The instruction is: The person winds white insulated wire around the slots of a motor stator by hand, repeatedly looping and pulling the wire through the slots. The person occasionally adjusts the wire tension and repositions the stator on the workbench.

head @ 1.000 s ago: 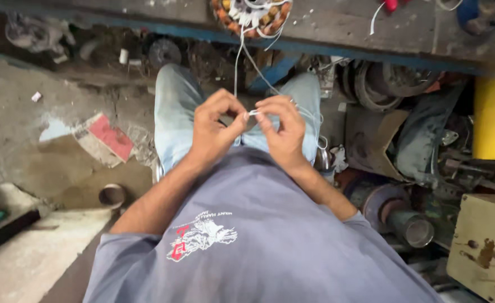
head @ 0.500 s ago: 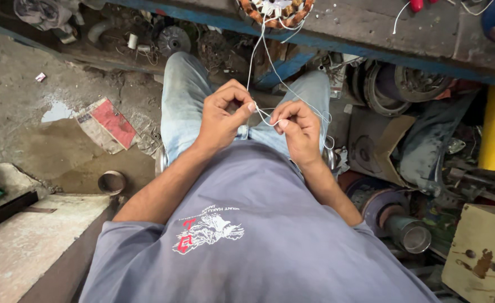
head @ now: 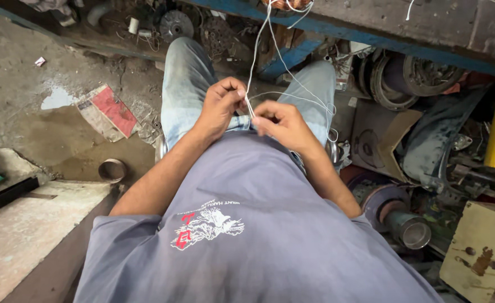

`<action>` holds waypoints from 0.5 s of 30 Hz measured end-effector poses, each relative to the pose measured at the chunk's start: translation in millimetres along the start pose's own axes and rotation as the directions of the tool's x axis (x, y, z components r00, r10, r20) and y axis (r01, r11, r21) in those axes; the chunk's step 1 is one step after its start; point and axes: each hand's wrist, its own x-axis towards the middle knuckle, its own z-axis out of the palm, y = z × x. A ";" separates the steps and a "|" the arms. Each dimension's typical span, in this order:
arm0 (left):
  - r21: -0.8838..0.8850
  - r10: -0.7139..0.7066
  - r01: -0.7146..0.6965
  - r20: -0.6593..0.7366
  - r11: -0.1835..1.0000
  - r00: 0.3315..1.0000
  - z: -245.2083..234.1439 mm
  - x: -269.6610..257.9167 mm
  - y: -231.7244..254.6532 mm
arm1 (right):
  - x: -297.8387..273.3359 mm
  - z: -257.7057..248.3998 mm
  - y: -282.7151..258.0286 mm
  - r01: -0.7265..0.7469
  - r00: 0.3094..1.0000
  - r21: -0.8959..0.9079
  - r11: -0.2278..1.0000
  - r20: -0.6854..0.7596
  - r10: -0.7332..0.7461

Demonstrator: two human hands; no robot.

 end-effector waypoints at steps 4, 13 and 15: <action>0.054 0.047 -0.047 -0.015 0.997 0.999 2.3 -3.0 6.8 | -7.0 -0.9 15.1 0.170 0.976 0.145 0.975 -0.161 -0.147; 0.263 0.188 -0.224 0.154 0.938 0.970 18.0 -25.5 28.3 | -6.2 -13.0 14.0 0.210 0.975 -0.183 0.960 -0.037 -0.220; 0.311 0.214 -0.276 0.221 0.909 0.952 25.3 -29.4 30.1 | -4.6 -9.6 13.4 0.106 0.993 -0.096 0.990 -0.050 -0.111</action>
